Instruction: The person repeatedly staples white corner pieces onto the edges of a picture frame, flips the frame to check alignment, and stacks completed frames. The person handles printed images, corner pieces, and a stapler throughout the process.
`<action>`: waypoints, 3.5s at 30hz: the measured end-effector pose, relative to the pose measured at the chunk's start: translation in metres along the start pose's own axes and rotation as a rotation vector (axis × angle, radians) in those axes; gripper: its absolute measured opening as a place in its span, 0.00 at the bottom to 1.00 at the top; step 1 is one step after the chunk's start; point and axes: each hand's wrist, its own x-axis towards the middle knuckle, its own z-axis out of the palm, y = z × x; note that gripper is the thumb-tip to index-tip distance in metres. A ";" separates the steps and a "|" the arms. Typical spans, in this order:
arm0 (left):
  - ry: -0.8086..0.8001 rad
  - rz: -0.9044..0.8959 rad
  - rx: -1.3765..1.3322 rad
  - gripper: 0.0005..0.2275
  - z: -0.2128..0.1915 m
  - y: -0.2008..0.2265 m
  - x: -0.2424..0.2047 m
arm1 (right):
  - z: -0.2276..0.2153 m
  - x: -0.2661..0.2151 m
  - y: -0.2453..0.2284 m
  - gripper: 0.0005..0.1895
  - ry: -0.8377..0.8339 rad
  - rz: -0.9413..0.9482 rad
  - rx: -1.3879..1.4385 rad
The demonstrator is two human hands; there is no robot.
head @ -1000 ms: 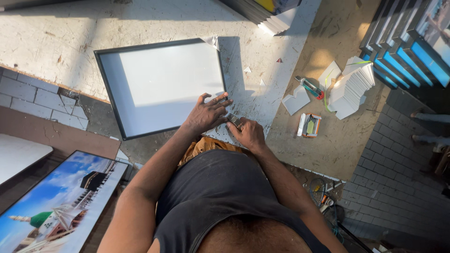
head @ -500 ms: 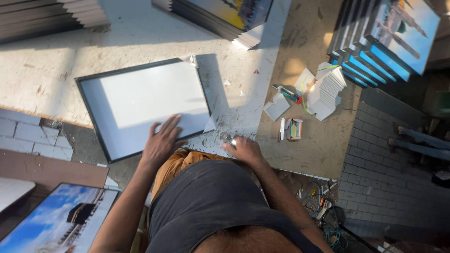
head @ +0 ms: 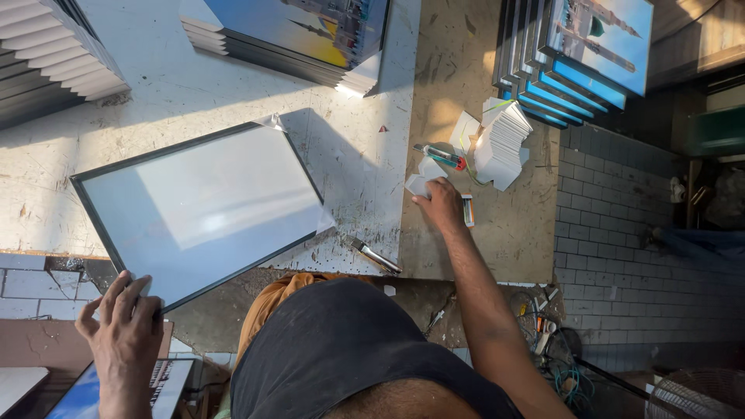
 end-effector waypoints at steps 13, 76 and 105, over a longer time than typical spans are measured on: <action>0.318 0.205 -0.648 0.15 -0.218 0.099 0.060 | 0.019 0.002 0.030 0.07 0.100 -0.010 0.119; 0.217 0.591 -0.652 0.19 -0.238 0.163 0.121 | -0.196 -0.016 -0.302 0.20 -0.930 -0.473 1.491; -0.062 0.452 -0.349 0.08 0.116 0.181 0.116 | 0.030 -0.073 -0.134 0.37 -0.627 -0.108 -0.044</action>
